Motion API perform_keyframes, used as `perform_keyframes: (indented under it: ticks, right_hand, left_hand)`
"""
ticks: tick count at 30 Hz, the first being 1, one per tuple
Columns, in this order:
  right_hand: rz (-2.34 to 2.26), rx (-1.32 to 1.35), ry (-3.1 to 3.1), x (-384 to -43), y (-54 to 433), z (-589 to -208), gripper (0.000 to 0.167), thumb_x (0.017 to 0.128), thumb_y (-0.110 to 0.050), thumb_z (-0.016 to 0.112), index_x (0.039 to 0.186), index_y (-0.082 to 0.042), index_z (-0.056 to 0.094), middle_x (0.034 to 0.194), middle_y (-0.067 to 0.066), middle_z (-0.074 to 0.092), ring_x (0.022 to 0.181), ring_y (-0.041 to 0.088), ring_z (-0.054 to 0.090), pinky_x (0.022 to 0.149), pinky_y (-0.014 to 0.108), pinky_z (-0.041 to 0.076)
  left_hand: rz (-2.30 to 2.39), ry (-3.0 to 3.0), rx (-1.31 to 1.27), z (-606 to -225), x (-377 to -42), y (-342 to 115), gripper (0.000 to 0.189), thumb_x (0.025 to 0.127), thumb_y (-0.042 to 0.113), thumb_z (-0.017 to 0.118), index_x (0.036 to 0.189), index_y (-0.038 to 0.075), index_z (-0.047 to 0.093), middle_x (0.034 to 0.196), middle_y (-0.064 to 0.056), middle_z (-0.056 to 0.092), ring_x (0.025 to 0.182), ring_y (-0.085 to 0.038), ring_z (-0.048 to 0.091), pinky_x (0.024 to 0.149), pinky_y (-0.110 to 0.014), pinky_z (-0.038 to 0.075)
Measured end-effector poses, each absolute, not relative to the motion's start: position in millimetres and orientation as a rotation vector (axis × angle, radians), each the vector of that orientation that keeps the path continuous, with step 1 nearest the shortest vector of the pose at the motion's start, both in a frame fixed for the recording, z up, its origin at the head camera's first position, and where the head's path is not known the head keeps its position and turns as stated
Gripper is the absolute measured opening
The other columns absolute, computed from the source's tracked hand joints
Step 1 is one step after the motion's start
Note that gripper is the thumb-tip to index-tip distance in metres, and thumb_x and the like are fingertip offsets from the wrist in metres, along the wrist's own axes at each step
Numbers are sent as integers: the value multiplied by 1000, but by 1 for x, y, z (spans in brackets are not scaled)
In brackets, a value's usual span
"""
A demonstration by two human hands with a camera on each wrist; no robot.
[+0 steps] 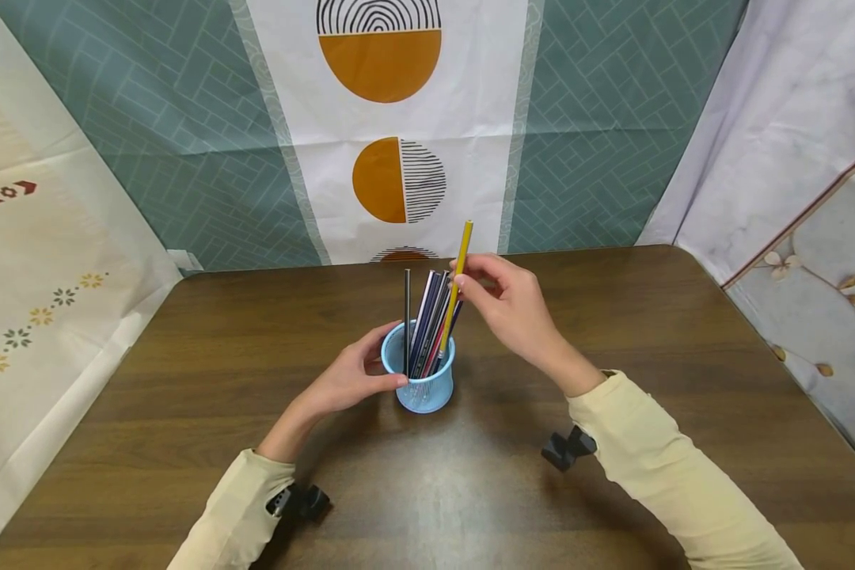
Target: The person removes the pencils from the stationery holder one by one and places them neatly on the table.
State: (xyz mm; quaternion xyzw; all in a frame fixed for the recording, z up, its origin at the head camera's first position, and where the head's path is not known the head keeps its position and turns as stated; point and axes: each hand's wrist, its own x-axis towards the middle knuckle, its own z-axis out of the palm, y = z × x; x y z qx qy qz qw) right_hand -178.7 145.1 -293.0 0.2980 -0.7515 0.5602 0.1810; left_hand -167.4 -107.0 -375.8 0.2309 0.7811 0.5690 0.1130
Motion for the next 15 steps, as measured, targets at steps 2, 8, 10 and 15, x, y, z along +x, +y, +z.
perform_keyframes:
  ticks: [2, 8, 10, 15]
  right_hand:
    - [1607, 849, -2095, -179, 145, -290, 17, 88, 14, 60, 104, 12, 64, 96, 20, 65, 78, 17, 65, 72, 25, 55]
    - [1676, 838, -2053, -179, 147, -284, 18, 88, 14, 59, 105, 14, 64, 95, 10, 67, 79, 14, 66, 73, 27, 56]
    - [1691, 822, -2055, -179, 149, -282, 18, 89, 13, 59, 106, 14, 64, 94, 11, 67, 81, 15, 66, 73, 28, 56]
    - [1691, 766, -2078, -178, 153, -280, 21, 90, 10, 60, 111, 13, 63, 93, 7, 68, 83, 18, 67, 75, 28, 56]
  left_hand:
    - [1674, 2290, 685, -376, -167, -107, 80, 82, 6, 77, 148, -1, 31, 141, -20, 46, 124, -33, 51, 96, -38, 47]
    - [1686, 2274, 694, -376, -167, -107, 80, 83, 5, 76, 148, 0, 31, 141, -21, 46, 123, -32, 51, 96, -37, 47]
    - [1685, 2273, 697, -375, -167, -107, 80, 83, 6, 76, 148, 0, 31, 141, -20, 46, 123, -32, 52, 96, -37, 47]
    - [1686, 2274, 708, -376, -166, -107, 80, 83, 6, 76, 148, 0, 31, 141, -20, 46, 123, -32, 52, 96, -37, 47]
